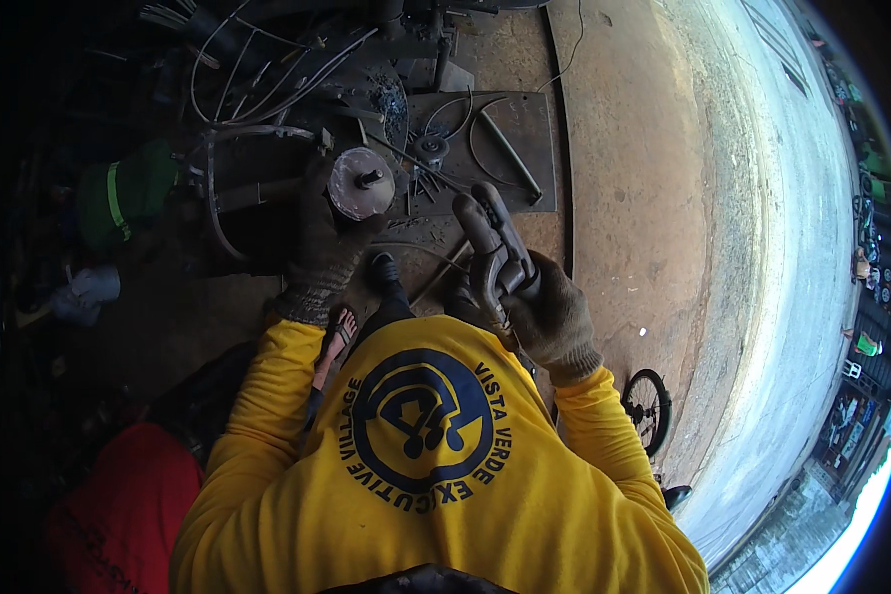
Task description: The person welds a circular metal plate onto a metal structure using a welding electrode holder. They hold the plate in place by hand and apply the electrode to create weld points.
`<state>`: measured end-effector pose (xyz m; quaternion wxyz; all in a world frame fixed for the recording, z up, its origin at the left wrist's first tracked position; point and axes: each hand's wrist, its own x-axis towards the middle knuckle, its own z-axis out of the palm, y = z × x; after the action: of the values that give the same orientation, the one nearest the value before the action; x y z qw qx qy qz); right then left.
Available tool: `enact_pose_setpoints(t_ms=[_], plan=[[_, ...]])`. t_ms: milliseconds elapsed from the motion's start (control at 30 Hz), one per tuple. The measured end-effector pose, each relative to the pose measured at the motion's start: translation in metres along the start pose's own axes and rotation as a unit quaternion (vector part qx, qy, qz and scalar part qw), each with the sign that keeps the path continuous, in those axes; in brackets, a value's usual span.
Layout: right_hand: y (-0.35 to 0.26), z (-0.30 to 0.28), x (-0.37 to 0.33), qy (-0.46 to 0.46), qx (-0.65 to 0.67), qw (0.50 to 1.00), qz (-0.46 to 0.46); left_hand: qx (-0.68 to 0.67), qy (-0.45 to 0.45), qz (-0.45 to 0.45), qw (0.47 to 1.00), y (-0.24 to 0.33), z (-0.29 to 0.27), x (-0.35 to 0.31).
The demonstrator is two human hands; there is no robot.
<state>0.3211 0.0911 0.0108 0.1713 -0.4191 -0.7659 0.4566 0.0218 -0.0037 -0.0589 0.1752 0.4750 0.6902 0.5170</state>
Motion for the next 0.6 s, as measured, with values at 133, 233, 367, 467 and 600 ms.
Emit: enact_pose_setpoints(t_ms=[133, 233, 367, 467, 600], plan=[[-0.006, 0.007, 0.044, 0.012, 0.019, 0.997, 0.076, -0.041, 0.007, -0.014, 0.999, -0.008, 0.003, -0.006], [-0.012, 0.012, 0.071, 0.006, 0.021, 0.996, 0.087, 0.028, 0.014, 0.014, 0.999, 0.005, 0.003, -0.003], [-0.005, 0.022, 0.091, -0.026, 0.033, 0.994, 0.103, 0.017, 0.016, -0.002, 1.000, 0.004, 0.002, -0.005], [0.011, 0.019, 0.095, -0.010, -0.218, 0.949, -0.229, 0.047, 0.002, 0.010, 0.999, 0.010, -0.004, -0.001], [0.026, 0.016, 0.091, -0.017, -0.199, 0.954, -0.225, 0.045, -0.007, -0.029, 0.999, 0.016, -0.006, -0.001]])
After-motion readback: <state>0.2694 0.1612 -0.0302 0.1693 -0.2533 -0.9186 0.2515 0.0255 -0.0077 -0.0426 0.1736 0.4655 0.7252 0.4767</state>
